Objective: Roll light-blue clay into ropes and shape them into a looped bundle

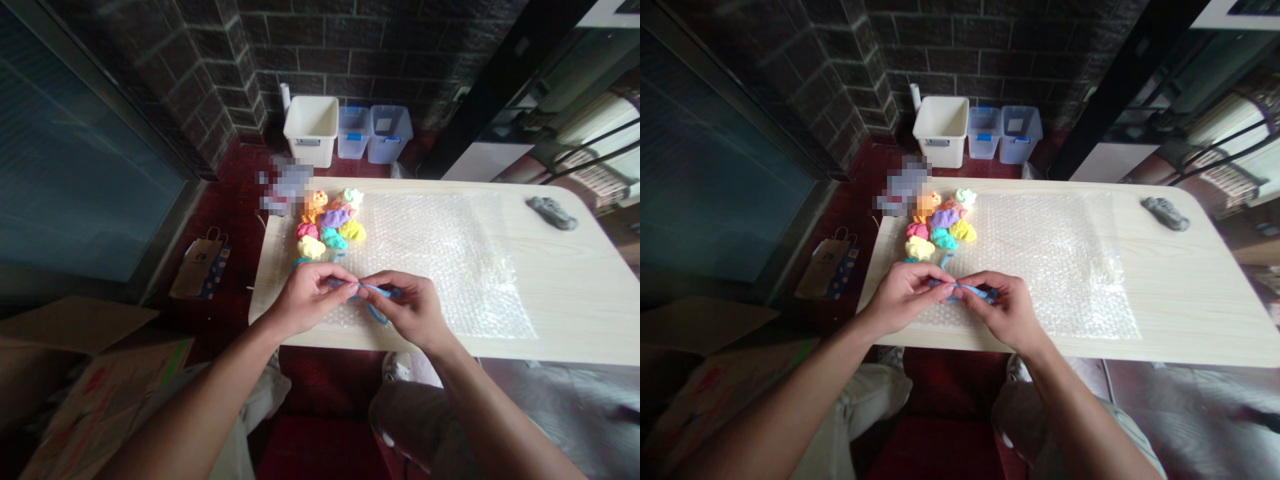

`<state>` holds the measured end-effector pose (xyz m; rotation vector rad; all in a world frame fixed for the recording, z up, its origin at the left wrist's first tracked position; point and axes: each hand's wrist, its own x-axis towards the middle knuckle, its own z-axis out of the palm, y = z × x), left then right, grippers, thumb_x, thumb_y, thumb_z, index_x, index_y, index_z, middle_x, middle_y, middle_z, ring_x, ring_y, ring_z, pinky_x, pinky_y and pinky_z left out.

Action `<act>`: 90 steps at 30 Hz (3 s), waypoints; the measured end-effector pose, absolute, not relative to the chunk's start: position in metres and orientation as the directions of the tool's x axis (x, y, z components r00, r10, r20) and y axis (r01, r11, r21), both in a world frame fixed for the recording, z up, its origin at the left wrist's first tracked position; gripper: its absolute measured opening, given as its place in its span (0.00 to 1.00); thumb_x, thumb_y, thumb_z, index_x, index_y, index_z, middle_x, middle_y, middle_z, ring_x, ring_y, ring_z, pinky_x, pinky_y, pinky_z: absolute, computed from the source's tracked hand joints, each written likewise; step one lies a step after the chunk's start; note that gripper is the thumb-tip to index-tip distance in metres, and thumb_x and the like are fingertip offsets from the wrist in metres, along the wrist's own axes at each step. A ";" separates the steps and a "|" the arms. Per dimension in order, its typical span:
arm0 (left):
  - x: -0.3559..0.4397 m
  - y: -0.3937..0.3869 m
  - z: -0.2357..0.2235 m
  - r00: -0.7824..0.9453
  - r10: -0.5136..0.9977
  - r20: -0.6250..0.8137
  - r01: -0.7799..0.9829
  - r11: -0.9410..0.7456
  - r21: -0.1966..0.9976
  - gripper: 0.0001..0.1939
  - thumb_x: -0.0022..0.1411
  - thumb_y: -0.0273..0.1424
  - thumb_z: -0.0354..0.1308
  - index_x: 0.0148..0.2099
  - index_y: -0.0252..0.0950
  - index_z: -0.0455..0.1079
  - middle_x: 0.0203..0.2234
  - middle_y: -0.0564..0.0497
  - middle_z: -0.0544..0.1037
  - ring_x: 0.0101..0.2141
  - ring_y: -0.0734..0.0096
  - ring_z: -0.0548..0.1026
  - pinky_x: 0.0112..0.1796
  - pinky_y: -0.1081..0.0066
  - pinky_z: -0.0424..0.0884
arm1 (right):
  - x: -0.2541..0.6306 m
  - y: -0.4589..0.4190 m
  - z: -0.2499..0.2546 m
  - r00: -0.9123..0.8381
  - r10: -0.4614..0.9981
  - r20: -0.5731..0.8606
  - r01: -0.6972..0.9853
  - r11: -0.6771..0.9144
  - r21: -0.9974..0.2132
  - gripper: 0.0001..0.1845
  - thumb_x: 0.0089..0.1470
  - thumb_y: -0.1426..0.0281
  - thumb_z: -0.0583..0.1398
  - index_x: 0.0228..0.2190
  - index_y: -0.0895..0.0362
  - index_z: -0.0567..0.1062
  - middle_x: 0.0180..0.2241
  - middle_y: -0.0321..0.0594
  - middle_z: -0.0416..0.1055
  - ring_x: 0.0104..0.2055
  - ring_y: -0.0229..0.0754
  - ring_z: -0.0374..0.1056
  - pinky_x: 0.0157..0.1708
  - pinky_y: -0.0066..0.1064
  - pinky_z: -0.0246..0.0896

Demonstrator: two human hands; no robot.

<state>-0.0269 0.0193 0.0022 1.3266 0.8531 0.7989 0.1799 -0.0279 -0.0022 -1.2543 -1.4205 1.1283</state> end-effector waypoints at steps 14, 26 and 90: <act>-0.027 0.021 0.005 0.481 0.873 -0.073 -0.034 0.101 0.994 0.11 0.60 0.34 0.72 0.40 0.31 0.82 0.30 0.47 0.84 0.30 0.70 0.80 0.32 0.73 0.75 | 0.181 -0.028 -0.002 -0.085 0.993 0.079 0.174 0.093 -0.980 0.08 0.60 0.64 0.71 0.41 0.53 0.87 0.38 0.43 0.86 0.37 0.46 0.81 0.36 0.34 0.74; -0.027 0.023 0.007 0.523 0.829 -0.198 -0.022 0.245 0.969 0.15 0.61 0.38 0.72 0.43 0.31 0.79 0.25 0.50 0.80 0.26 0.71 0.78 0.31 0.71 0.76 | 0.182 -0.027 -0.001 -0.084 0.990 0.115 0.161 0.128 -0.979 0.07 0.60 0.65 0.71 0.39 0.55 0.86 0.35 0.43 0.85 0.34 0.44 0.79 0.33 0.33 0.72; -0.024 0.017 0.004 0.472 0.881 -0.041 -0.066 0.082 0.994 0.11 0.65 0.34 0.69 0.43 0.30 0.77 0.28 0.49 0.81 0.29 0.73 0.79 0.34 0.75 0.75 | 0.179 -0.027 -0.003 -0.102 0.984 0.147 0.158 0.162 -0.974 0.11 0.59 0.67 0.72 0.45 0.50 0.88 0.40 0.42 0.86 0.40 0.46 0.82 0.41 0.35 0.75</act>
